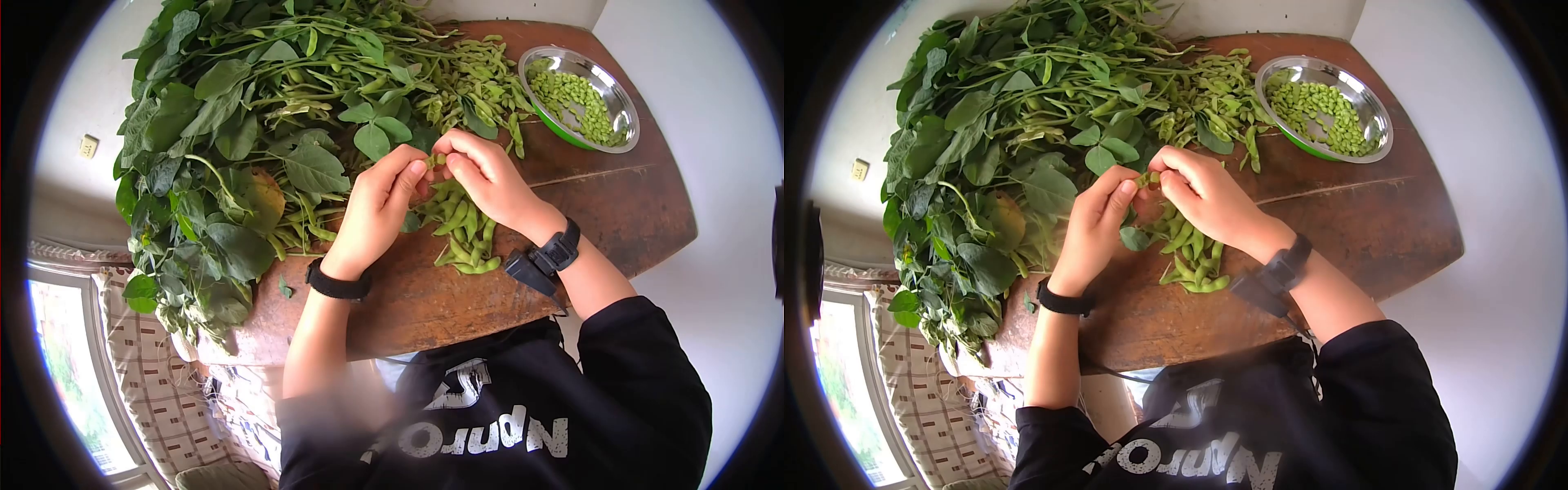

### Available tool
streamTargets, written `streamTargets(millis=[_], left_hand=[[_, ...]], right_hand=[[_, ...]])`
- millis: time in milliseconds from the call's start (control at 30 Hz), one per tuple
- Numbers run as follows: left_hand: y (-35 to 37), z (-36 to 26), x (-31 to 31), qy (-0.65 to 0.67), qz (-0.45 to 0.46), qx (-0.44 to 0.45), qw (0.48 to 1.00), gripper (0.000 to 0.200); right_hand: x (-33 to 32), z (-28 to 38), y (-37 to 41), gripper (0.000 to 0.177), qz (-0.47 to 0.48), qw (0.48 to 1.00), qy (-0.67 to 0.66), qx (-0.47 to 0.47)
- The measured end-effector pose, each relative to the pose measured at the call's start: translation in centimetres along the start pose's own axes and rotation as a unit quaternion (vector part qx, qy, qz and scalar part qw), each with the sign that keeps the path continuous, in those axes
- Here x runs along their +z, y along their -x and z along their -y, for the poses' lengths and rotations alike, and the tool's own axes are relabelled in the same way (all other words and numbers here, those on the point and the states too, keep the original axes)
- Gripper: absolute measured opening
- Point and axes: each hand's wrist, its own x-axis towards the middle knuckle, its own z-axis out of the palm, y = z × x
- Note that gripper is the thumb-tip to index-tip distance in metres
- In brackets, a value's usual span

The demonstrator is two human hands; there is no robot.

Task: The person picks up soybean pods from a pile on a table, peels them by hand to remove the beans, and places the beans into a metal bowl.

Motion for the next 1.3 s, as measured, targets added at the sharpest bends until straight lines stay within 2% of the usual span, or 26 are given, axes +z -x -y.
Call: streamTargets(millis=[67,133,167,233,267,333,567,800,867,933,1000,1067,1300], left_hand=[[0.0,-0.2,-0.1,-0.005,-0.009,-0.006,1.000,0.015],[0.0,-0.2,0.1,-0.012,-0.017,0.001,1.000,0.015],[0.0,-0.3,0.2,-0.018,-0.024,0.009,1.000,0.015],[0.0,-0.4,-0.1,-0.027,-0.020,-0.019,0.999,0.016],[0.0,-0.4,-0.2,-0.036,-0.017,-0.048,0.998,0.018],[-0.1,-0.2,-0.4,-0.038,-0.028,-0.043,0.998,0.018],[0.0,-0.4,-0.3,-0.047,-0.021,-0.047,0.998,0.019],[-0.1,0.0,-0.4,-0.045,-0.015,-0.046,0.998,0.018],[-0.1,-0.4,-0.1,-0.079,-0.068,-0.074,0.992,0.019],[-0.2,-0.1,0.2,-0.095,-0.088,-0.057,0.990,0.019],[-0.1,0.0,0.2,-0.114,-0.110,-0.041,0.987,0.019],[0.1,-0.1,0.4,-0.158,-0.079,0.021,0.984,0.018],[0.2,-0.3,1.1,-0.192,-0.077,0.025,0.978,0.016]], right_hand=[[0.1,0.1,-0.2,0.013,-0.011,1.000,-0.019,-0.009],[-0.2,0.9,-0.2,0.021,-0.003,0.986,-0.121,0.111],[-0.4,1.1,-0.2,0.021,-0.004,0.986,-0.121,0.112],[-0.7,1.3,-0.5,0.028,0.033,0.937,-0.288,0.195],[-0.6,1.4,-0.5,0.028,0.034,0.937,-0.289,0.194],[-0.6,1.5,-0.6,0.033,0.041,0.899,-0.367,0.237],[-0.4,1.0,-0.5,0.033,0.068,0.893,-0.367,0.254],[-0.5,0.9,-0.6,0.020,0.069,0.931,-0.291,0.212],[-0.3,0.9,-0.5,0.019,0.050,0.943,-0.266,0.192],[0.1,0.4,-0.6,0.014,-0.019,0.986,-0.121,0.109],[0.5,-0.4,-0.7,0.014,-0.045,0.991,-0.097,0.075],[0.5,-0.6,-0.6,0.013,-0.073,0.994,-0.072,0.043],[0.3,0.7,-0.3,0.009,-0.096,0.995,0.011,0.035]])
